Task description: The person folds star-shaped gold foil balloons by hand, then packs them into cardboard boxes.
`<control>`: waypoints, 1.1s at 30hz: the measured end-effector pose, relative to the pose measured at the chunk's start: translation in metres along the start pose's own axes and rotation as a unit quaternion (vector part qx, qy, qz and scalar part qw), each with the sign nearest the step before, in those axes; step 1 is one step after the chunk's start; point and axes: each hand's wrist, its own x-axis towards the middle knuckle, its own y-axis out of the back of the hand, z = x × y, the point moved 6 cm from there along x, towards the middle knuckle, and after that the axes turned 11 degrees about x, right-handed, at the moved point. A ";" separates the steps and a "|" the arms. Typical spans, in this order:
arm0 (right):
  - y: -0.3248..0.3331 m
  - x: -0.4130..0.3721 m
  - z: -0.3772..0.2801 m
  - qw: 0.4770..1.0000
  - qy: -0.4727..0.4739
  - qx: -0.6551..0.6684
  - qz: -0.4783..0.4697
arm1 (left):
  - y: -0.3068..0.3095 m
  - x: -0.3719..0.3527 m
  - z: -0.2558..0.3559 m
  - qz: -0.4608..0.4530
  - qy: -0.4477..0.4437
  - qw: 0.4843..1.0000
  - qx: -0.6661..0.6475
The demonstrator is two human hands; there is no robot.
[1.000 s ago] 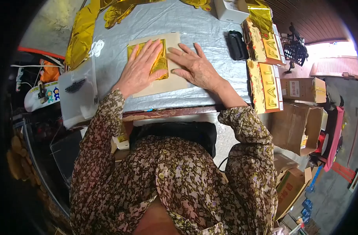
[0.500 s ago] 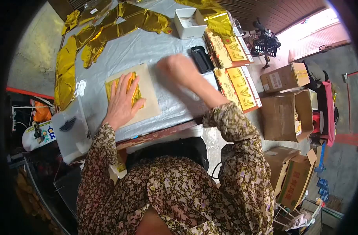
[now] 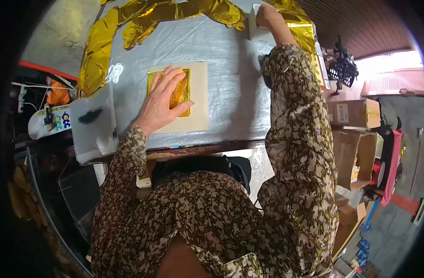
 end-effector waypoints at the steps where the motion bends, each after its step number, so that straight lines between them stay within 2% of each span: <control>1: 0.043 -0.027 0.003 0.957 -0.170 0.223 0.076 | 0.004 0.003 0.003 0.002 0.021 0.999 -0.036; 2: 0.066 -0.053 0.005 0.831 -0.323 0.429 0.144 | 0.007 0.006 0.008 0.004 0.043 0.996 -0.073; 3: 0.073 -0.057 0.003 0.819 -0.360 0.422 0.146 | 0.009 0.011 0.016 0.008 0.045 0.996 -0.072; 5: 0.082 -0.061 0.000 0.816 -0.383 0.405 0.154 | -0.002 0.018 0.024 -0.095 0.130 0.982 -0.102; 6: 0.083 -0.067 -0.001 0.808 -0.412 0.390 0.157 | -0.006 0.021 0.027 -0.082 0.128 0.986 -0.068; 10: 0.103 -0.093 -0.003 0.794 -0.391 0.409 0.220 | -0.018 0.021 0.029 -0.018 0.120 0.992 -0.028; 12: 0.130 -0.120 0.001 0.765 -0.393 0.376 0.345 | -0.019 0.021 0.028 -0.024 0.128 0.991 -0.020; 14: 0.162 -0.145 -0.006 0.749 -0.415 0.364 0.368 | -0.020 0.021 0.027 -0.014 0.134 0.991 -0.027; 16: 0.199 -0.174 -0.022 0.687 -0.362 0.418 0.471 | -0.024 0.021 0.026 -0.005 0.140 0.990 -0.034; 17: 0.206 -0.181 -0.033 0.688 -0.363 0.416 0.471 | -0.025 0.021 0.026 0.011 0.135 0.990 -0.031; 19: 0.221 -0.197 -0.047 0.656 -0.343 0.393 0.546 | -0.026 0.019 0.027 0.030 0.128 0.991 -0.028; 22: 0.202 -0.195 -0.044 0.648 -0.322 0.383 0.574 | -0.021 0.019 0.031 0.080 0.118 0.990 -0.018; 25: 0.172 -0.179 -0.033 0.666 -0.358 0.439 0.485 | -0.020 0.017 0.031 0.098 0.110 0.989 -0.007; 26: 0.167 -0.173 -0.030 0.700 -0.388 0.389 0.456 | -0.020 0.017 0.031 0.106 0.109 0.988 -0.015; 27: 0.172 -0.171 -0.030 0.701 -0.387 0.387 0.457 | -0.019 0.016 0.032 0.112 0.110 0.987 -0.024; 29: 0.176 -0.172 -0.030 0.666 -0.422 0.397 0.470 | -0.017 0.016 0.032 0.120 0.111 0.986 -0.029; 31: 0.187 -0.178 -0.032 0.512 -0.299 0.536 0.601 | -0.016 0.015 0.030 0.121 0.117 0.985 -0.034; 32: 0.184 -0.180 -0.035 0.413 -0.267 0.605 0.627 | -0.016 0.015 0.030 0.127 0.113 0.985 -0.033; 33: 0.188 -0.182 -0.047 0.388 -0.268 0.648 0.599 | -0.016 0.014 0.030 0.133 0.107 0.985 -0.033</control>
